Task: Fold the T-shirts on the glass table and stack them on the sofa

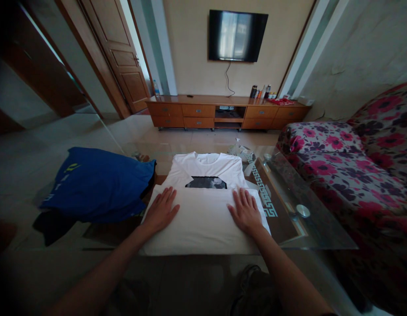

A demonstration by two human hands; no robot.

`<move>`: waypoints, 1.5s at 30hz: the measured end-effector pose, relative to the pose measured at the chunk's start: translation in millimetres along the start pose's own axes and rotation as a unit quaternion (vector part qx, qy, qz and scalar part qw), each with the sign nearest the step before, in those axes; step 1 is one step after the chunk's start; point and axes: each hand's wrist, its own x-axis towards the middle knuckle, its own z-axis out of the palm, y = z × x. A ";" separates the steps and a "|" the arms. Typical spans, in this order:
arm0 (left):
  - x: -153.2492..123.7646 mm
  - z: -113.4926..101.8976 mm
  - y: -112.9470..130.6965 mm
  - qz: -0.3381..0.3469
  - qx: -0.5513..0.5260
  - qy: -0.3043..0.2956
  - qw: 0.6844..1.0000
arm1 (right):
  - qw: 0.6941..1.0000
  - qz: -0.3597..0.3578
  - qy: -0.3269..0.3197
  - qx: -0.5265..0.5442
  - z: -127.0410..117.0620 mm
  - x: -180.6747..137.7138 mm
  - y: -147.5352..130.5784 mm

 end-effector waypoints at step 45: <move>-14.0 -6.8 52.2 0.111 -0.050 -0.054 0.991 | 0.998 0.011 0.003 0.062 7.0 60.6 -9.6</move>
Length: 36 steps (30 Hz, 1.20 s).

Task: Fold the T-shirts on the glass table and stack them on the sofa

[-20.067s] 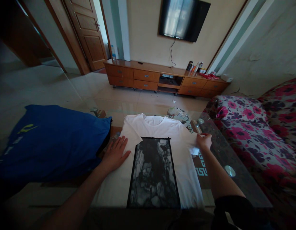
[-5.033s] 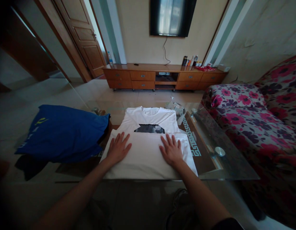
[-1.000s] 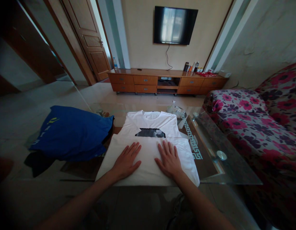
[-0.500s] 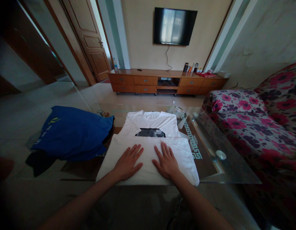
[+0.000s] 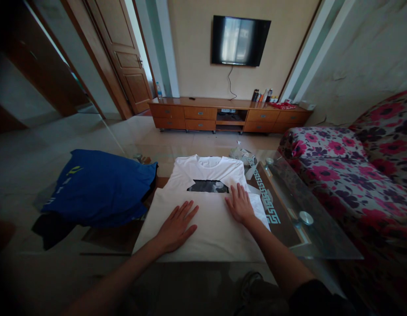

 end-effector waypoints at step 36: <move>258.0 11.2 -261.7 -0.404 -0.306 0.159 0.847 | 0.921 0.278 0.067 0.263 30.1 266.3 121.6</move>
